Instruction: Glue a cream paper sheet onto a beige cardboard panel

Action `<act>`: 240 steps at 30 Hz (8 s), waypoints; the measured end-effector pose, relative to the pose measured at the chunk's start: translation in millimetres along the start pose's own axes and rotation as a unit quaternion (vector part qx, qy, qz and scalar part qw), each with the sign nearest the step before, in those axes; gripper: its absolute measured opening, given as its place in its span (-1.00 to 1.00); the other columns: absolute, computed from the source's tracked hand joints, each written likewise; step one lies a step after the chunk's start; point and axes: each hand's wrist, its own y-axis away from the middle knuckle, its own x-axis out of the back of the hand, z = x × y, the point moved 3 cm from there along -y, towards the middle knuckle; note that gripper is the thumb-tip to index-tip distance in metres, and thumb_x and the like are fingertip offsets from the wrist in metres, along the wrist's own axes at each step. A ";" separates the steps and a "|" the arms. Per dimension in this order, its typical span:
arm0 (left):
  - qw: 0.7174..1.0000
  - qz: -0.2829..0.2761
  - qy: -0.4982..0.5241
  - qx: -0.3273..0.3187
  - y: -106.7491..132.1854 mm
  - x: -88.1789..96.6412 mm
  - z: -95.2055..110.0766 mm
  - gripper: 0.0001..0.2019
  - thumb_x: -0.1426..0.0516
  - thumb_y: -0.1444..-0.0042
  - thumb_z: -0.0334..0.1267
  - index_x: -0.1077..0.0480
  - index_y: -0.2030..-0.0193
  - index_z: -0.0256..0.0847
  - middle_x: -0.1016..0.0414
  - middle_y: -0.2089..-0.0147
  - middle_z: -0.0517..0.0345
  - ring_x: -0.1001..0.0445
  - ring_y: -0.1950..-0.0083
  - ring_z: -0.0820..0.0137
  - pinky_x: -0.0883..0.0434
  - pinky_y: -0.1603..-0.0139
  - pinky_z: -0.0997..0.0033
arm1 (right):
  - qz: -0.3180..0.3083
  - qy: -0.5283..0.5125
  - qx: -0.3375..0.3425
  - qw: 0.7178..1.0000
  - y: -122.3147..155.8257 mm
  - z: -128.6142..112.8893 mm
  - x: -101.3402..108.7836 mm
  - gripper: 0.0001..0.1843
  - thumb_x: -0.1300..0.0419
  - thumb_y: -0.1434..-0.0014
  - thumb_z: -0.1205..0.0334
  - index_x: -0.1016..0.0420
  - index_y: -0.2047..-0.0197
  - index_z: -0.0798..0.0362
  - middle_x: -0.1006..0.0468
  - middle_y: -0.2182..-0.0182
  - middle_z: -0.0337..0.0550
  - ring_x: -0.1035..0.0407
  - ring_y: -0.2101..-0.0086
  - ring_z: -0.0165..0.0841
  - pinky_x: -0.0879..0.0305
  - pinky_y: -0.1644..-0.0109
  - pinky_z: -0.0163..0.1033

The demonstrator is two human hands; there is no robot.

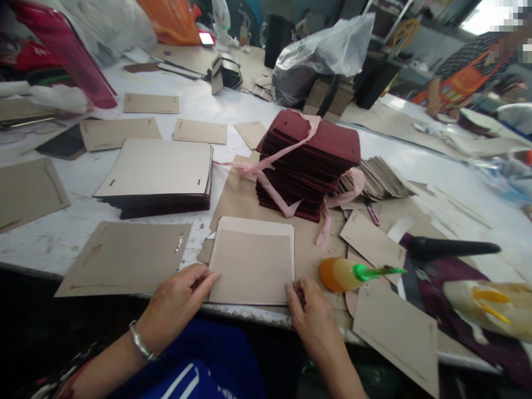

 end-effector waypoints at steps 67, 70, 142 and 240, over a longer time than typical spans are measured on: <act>0.999 -0.021 -0.017 -0.022 -4.8 -2.8 -3.4 -0.75 0.14 -0.19 -0.19 -0.14 0.49 -0.15 -0.31 0.45 0.13 -0.36 0.40 0.28 -0.20 0.31 0.30 | 0.041 0.084 0.122 0.988 0.4 2.9 -16.3 -0.69 0.14 -0.27 0.05 -0.11 0.48 -0.04 -0.27 0.60 -0.27 -0.27 0.59 -0.36 -0.14 0.49 -0.28; 1.000 -0.016 -0.003 -0.024 -5.0 -2.1 -4.7 -0.72 0.17 -0.17 -0.11 -0.14 0.49 -0.14 -0.31 0.46 0.12 -0.35 0.40 0.26 -0.19 0.32 0.27 | 0.036 0.089 0.112 0.989 0.0 1.4 -16.1 -0.70 0.16 -0.27 0.07 -0.09 0.48 -0.04 -0.28 0.59 -0.26 -0.27 0.57 -0.35 -0.14 0.48 -0.28; 0.988 -0.089 -0.125 0.026 -11.6 4.2 9.7 -0.78 0.00 -0.24 -0.34 -0.20 0.46 -0.20 -0.39 0.41 0.15 -0.41 0.33 0.34 -0.20 0.29 0.41 | 0.008 0.099 0.098 0.990 -3.0 0.8 -14.4 -0.77 0.12 -0.19 0.14 -0.06 0.50 -0.05 -0.30 0.59 -0.22 -0.28 0.56 -0.32 -0.17 0.47 -0.25; 0.897 0.102 -0.184 -0.389 -0.9 -25.7 0.4 -0.45 0.18 -0.09 -0.65 -0.25 -0.16 -0.18 -0.20 -0.23 -0.09 -0.07 -0.30 0.14 -0.36 -0.12 0.03 | 0.111 0.094 0.225 0.963 30.9 19.3 -14.0 -0.69 -0.03 -0.25 0.32 -0.37 -0.05 0.07 -0.44 0.23 0.00 -0.42 0.23 -0.32 -0.45 0.19 -0.28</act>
